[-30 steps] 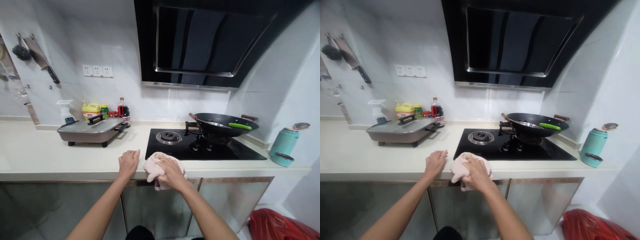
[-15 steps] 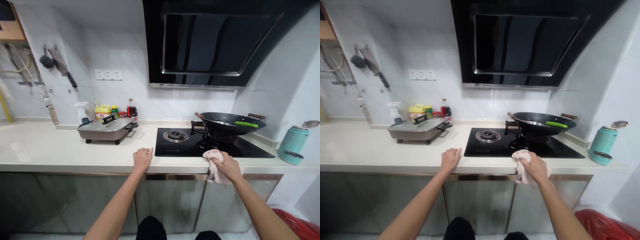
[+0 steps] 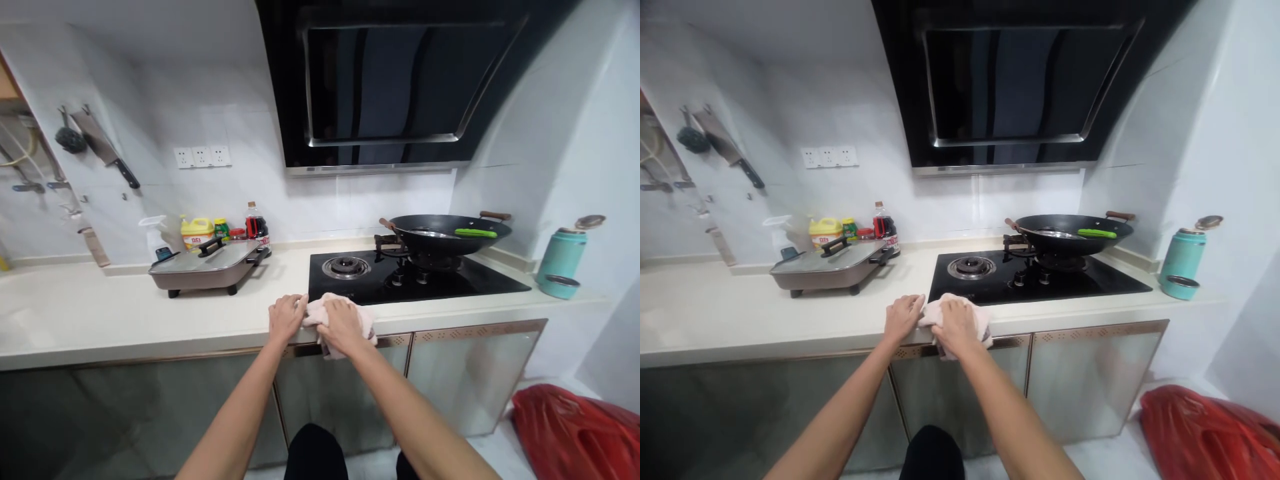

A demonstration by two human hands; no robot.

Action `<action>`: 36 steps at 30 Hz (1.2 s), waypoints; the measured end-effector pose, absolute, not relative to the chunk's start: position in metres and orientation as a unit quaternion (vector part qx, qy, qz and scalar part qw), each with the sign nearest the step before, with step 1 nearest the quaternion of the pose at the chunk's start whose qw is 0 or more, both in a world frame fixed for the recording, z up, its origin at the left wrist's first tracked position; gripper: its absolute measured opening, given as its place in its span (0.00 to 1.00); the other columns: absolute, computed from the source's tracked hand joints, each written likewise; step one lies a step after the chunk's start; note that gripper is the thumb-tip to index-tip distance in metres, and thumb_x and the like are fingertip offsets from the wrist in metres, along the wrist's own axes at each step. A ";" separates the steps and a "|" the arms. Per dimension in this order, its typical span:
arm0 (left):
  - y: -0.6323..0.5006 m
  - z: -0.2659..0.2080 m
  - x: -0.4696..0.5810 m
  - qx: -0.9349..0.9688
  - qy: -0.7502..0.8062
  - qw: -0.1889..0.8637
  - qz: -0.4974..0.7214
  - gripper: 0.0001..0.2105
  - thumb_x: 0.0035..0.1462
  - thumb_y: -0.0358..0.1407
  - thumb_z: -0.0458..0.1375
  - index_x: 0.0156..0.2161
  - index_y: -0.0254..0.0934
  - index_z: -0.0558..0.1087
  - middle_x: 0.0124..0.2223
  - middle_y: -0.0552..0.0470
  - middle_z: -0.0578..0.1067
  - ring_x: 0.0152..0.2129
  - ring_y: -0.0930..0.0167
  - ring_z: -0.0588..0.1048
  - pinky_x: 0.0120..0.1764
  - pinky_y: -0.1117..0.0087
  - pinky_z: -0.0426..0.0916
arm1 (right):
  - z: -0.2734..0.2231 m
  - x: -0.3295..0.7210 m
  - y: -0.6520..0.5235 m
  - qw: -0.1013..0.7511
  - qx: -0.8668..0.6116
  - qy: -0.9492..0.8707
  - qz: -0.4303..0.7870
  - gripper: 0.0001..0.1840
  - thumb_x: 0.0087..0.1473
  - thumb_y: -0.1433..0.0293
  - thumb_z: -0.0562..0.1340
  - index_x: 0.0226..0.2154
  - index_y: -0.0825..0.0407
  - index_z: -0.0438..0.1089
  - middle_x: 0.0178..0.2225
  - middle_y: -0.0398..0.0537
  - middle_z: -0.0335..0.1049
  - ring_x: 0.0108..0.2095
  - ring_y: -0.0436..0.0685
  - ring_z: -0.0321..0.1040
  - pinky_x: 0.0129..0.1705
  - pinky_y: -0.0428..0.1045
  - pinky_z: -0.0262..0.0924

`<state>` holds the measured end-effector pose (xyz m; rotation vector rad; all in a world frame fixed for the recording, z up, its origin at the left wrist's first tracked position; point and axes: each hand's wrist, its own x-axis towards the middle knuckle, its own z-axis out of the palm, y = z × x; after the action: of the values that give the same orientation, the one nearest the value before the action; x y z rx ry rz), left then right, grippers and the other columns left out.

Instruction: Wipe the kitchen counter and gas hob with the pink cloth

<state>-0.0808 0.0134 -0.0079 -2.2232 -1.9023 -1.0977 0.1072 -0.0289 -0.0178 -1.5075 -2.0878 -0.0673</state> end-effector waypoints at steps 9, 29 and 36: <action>0.015 -0.009 -0.087 -0.794 -0.408 -0.014 -0.451 0.24 0.67 0.48 0.56 0.64 0.43 0.69 0.65 0.42 0.71 0.63 0.61 0.68 0.65 0.54 0.62 | 0.017 0.101 0.005 0.334 -0.617 -0.712 0.020 0.20 0.67 0.58 0.56 0.56 0.50 0.65 0.56 0.56 0.69 0.55 0.64 0.62 0.53 0.56 0.53; -0.005 -0.021 -0.061 -0.796 -0.527 0.029 -0.297 0.38 0.58 0.45 0.65 0.71 0.40 0.61 0.70 0.36 0.66 0.66 0.52 0.65 0.63 0.50 0.63 | -0.012 0.178 -0.006 0.290 -0.491 -0.817 0.084 0.39 0.62 0.56 0.60 0.71 0.51 0.58 0.73 0.57 0.52 0.71 0.65 0.51 0.71 0.62 0.45; -0.001 0.010 -0.019 -0.890 -0.399 0.106 -0.196 0.43 0.40 0.47 0.78 0.64 0.48 0.72 0.76 0.39 0.54 0.73 0.42 0.48 0.68 0.36 0.48 | -0.027 0.221 -0.008 0.419 -0.466 -0.775 0.080 0.22 0.67 0.60 0.54 0.58 0.47 0.73 0.61 0.52 0.71 0.61 0.59 0.67 0.65 0.57 0.59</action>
<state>-0.0192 -0.0012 0.0101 -2.6205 -1.1756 -0.5764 0.2211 -0.0082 -0.0270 -1.1689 -1.9442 0.2019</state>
